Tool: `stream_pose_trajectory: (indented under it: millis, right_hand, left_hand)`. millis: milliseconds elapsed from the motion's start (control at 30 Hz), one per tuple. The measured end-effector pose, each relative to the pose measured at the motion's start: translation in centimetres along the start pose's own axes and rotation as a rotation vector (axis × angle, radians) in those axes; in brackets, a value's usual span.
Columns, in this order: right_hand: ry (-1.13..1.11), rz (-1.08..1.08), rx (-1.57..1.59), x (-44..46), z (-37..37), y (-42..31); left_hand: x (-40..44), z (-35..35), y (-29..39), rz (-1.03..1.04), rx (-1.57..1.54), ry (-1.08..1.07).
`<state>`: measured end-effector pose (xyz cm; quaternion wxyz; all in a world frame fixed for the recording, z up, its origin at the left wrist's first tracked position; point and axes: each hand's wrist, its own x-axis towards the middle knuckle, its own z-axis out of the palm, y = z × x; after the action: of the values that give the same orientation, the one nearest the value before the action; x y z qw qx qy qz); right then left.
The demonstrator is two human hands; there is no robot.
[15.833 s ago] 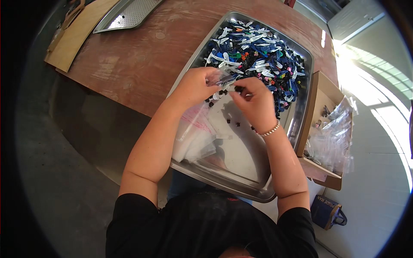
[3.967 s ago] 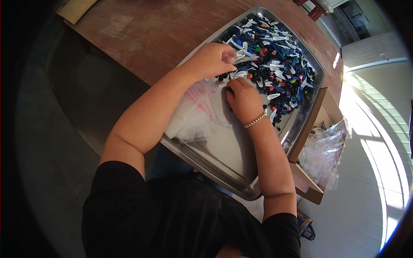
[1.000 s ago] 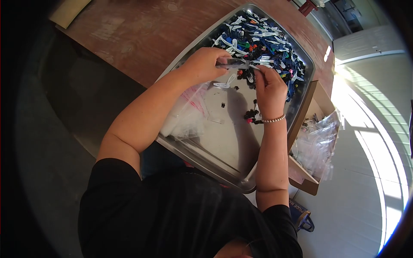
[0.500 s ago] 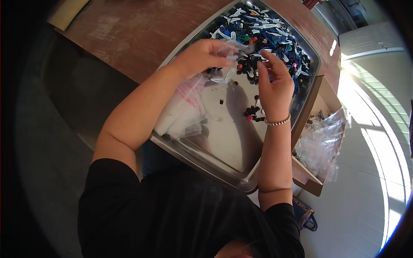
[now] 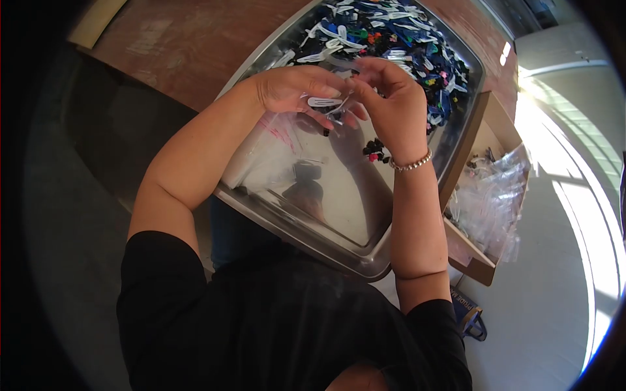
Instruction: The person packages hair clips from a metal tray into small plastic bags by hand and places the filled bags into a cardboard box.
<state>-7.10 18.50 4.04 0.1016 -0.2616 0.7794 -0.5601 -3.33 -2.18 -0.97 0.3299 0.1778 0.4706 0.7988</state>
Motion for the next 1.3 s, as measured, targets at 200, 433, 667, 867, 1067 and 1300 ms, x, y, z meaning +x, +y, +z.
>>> stream_pose_trajectory:
  millis: [200, 433, 667, 867, 1067, 1300]
  right_hand:
    - [0.26, -0.107, -0.087, -0.1, -2.8, -0.9]
    - [0.769, -0.169, -0.268, -3.2, -12.8, -4.1]
    - [0.757, 0.32, -0.945, -7.1, -21.4, 0.5]
    - [0.628, 0.508, -1.055, -11.0, -23.3, 3.7]
    - [0.617, 0.0, -1.245, -8.7, -16.2, -2.9]
    - [-0.414, -0.452, -0.729, -7.7, 4.9, -2.1]
  left_hand:
    - [0.8, 0.0, 0.1, -0.036, -0.039, 0.112]
    - [1.0, 0.3, 0.7, 0.004, 0.111, 0.271]
    - [0.5, 1.2, 0.9, -0.01, 0.236, 0.288]
    - [0.3, 1.7, 1.3, -0.008, 0.29, 0.357]
    - [0.0, 0.9, 2.2, 0.088, 0.208, 0.617]
    - [-0.1, 0.3, 1.7, 0.139, 0.186, 0.665]
